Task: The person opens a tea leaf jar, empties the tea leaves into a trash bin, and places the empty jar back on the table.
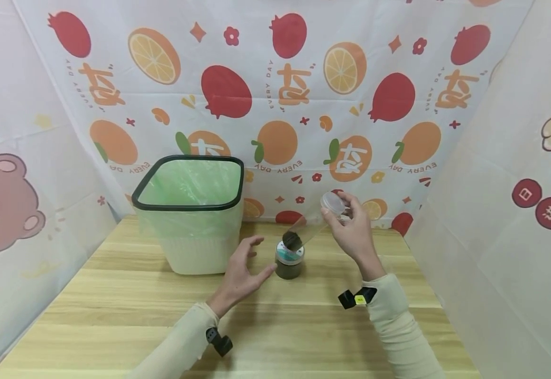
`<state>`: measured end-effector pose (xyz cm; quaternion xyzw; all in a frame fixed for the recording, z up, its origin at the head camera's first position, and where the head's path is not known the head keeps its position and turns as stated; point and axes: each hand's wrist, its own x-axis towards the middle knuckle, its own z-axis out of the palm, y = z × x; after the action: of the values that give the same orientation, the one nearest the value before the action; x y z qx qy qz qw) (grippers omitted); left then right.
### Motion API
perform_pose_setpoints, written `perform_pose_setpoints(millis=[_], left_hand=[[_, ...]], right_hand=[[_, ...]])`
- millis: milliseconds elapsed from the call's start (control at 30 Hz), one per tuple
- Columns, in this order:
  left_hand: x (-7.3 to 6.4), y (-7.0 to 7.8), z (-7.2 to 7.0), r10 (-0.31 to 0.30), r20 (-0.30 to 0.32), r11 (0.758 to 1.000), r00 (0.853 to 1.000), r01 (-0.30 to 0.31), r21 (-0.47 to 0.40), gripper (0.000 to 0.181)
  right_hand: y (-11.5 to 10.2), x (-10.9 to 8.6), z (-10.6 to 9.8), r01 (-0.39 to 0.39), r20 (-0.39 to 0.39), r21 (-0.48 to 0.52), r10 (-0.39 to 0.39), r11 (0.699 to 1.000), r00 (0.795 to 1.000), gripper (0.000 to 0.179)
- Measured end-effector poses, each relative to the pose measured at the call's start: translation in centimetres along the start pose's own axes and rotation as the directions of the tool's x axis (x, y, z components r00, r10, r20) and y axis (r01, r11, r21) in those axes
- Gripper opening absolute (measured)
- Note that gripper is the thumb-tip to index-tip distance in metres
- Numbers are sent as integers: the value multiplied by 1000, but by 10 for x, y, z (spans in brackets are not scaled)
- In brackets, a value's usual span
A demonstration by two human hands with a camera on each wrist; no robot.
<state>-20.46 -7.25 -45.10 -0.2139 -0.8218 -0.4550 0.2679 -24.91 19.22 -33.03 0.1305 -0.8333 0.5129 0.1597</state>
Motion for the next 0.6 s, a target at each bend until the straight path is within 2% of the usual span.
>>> perform_pose_setpoints(millis=[133,367,600], left_hand=[[1,4,2,20,2,1000,1000,-20,-9,70],[3,9,3,-3,5,999,1000,3,-50,76],[1,14,2,-12,38,998,999,14,-55,82]], right_hand=[[-3,-5,3,1,16,12,-1,1000,1000,60],[-13,-14,7,24,58,53,-27,998,998,57],[-17,-26,14,5,123,156,-25,988,992,54]])
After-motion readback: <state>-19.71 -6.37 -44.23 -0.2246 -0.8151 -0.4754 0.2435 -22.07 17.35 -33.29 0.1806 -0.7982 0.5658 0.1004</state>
